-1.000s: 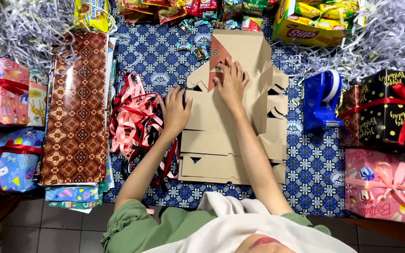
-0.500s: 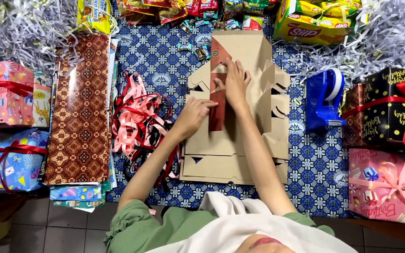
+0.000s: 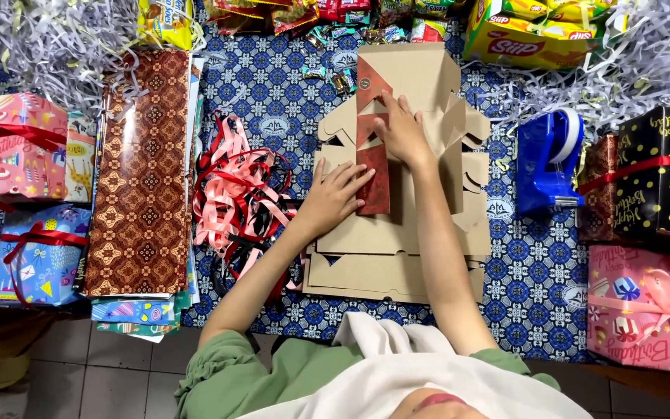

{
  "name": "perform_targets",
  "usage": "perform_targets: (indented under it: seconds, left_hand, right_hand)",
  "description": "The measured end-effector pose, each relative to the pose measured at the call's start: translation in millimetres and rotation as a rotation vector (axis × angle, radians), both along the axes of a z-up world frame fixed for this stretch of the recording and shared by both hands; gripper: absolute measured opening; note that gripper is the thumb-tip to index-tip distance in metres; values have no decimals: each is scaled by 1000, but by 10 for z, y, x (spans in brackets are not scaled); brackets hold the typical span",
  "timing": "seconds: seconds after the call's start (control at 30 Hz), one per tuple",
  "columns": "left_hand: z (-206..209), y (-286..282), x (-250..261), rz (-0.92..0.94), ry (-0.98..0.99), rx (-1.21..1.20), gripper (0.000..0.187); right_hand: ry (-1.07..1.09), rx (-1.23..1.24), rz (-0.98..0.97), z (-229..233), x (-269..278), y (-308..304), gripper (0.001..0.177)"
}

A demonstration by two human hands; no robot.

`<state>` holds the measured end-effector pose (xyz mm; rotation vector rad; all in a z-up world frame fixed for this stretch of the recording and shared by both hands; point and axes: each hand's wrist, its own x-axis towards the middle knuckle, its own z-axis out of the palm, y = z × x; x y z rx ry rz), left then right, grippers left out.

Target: Assembling a cardboard box by folding along pre-scored lines and placing a decorative insert inside.

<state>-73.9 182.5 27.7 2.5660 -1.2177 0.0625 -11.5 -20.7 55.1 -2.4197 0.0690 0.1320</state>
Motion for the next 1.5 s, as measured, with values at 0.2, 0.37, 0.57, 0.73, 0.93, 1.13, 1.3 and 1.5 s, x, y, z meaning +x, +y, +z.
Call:
perform_targets:
  seconds: [0.2, 0.37, 0.57, 0.73, 0.93, 1.13, 1.3, 1.5]
  left_hand:
    - [-94, -21, -45, 35, -71, 17, 50]
    - [-145, -26, -79, 41, -108, 12, 48]
    - [-195, -37, -113, 58, -194, -24, 46]
    - [-46, 79, -240, 146, -266, -15, 45]
    - [183, 293, -424, 247, -217, -8, 35]
    - [570, 364, -568, 263, 9, -29, 34]
    - [566, 359, -659, 350, 523, -312, 29]
    - [221, 51, -666, 213, 1037, -586, 24]
  right_hand:
    - [126, -7, 33, 145, -3, 7, 60]
    - [95, 95, 49, 335, -73, -50, 70]
    - [30, -289, -55, 11, -44, 260, 48]
    - [-69, -420, -105, -88, -68, 345, 42]
    - [-467, -497, -257, -386, -97, 401, 36]
    - [-655, -541, -343, -319, -131, 411, 27]
    - [-616, -547, -224, -538, 16, 362, 30]
    - [-473, -623, -245, -397, 41, 488, 41]
